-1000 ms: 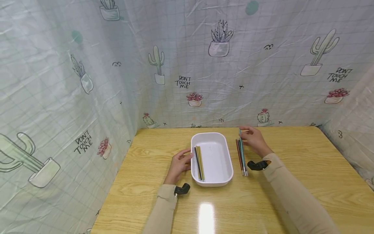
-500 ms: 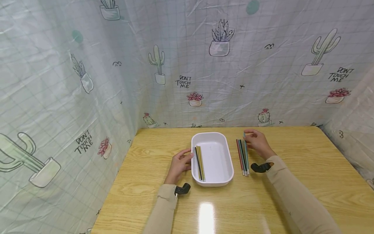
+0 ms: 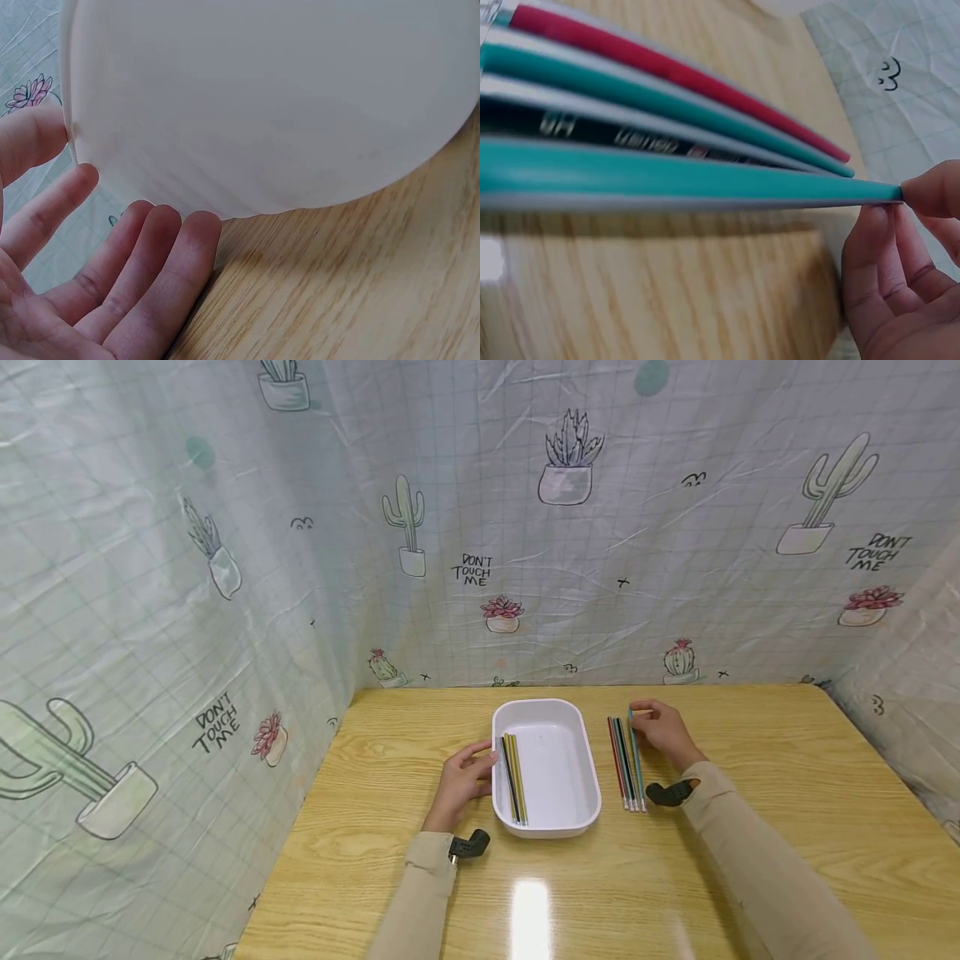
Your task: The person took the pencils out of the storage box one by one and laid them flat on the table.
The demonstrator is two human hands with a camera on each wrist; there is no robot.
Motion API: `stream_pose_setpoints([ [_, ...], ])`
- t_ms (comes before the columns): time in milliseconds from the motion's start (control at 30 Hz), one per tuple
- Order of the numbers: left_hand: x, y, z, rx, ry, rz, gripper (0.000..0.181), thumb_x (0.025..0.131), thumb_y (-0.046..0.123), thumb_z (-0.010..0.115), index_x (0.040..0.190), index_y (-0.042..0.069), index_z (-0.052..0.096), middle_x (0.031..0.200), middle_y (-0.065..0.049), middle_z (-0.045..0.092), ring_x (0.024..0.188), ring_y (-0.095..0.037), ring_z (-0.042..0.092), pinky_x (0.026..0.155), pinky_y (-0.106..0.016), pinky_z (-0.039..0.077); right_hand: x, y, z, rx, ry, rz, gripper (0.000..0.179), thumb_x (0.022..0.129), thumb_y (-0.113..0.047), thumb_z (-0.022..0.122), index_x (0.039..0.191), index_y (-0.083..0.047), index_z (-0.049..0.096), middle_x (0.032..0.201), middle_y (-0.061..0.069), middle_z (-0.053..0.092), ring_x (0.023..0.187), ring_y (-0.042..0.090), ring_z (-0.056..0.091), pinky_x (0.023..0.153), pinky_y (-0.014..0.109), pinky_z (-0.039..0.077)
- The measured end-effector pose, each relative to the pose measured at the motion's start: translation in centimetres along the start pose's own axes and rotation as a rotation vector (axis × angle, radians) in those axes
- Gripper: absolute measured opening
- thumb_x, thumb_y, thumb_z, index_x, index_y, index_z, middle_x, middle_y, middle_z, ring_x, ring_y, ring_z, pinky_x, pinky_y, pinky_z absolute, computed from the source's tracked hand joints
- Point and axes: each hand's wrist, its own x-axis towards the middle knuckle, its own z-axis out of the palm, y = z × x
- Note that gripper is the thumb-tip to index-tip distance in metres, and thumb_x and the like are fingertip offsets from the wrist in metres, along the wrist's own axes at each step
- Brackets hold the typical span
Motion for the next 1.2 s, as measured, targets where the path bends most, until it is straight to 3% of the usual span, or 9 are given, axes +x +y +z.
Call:
stream_pose_setpoints([
  [267, 0.0, 0.1, 0.0, 0.000, 0.000, -0.001, 0.043, 0.098, 0.021, 0.070, 0.140, 0.011, 0.063, 0.112, -0.014, 0.068, 0.088, -0.015, 0.070, 0.072, -0.030, 0.065, 0.4, 0.3, 0.3, -0.035, -0.012, -0.009, 0.044, 0.105, -0.015, 0.054, 0.145, 0.003, 0.050, 0.116, 0.019, 0.060, 0.086, 0.016, 0.063, 0.070, 0.023, 0.058],
  [633, -0.1, 0.2, -0.1, 0.002, -0.008, 0.001, 0.044, 0.098, 0.023, 0.071, 0.140, 0.011, 0.062, 0.115, -0.016, 0.068, 0.092, -0.017, 0.071, 0.075, -0.031, 0.065, 1.0, 0.9, 0.7, -0.089, -0.014, -0.032, 0.041, 0.103, -0.011, 0.055, 0.140, 0.006, 0.053, 0.119, 0.025, 0.063, 0.081, 0.013, 0.063, 0.069, 0.025, 0.058],
  [1200, -0.2, 0.3, 0.0, -0.008, -0.007, -0.001, 0.044, 0.098, 0.023, 0.072, 0.139, 0.011, 0.063, 0.116, -0.016, 0.068, 0.092, -0.018, 0.071, 0.075, -0.032, 0.066, 0.1, -0.2, 0.7, -0.062, -0.019, -0.044, 0.041, 0.106, -0.014, 0.048, 0.144, 0.003, 0.051, 0.117, 0.021, 0.060, 0.087, 0.020, 0.061, 0.075, 0.028, 0.057],
])
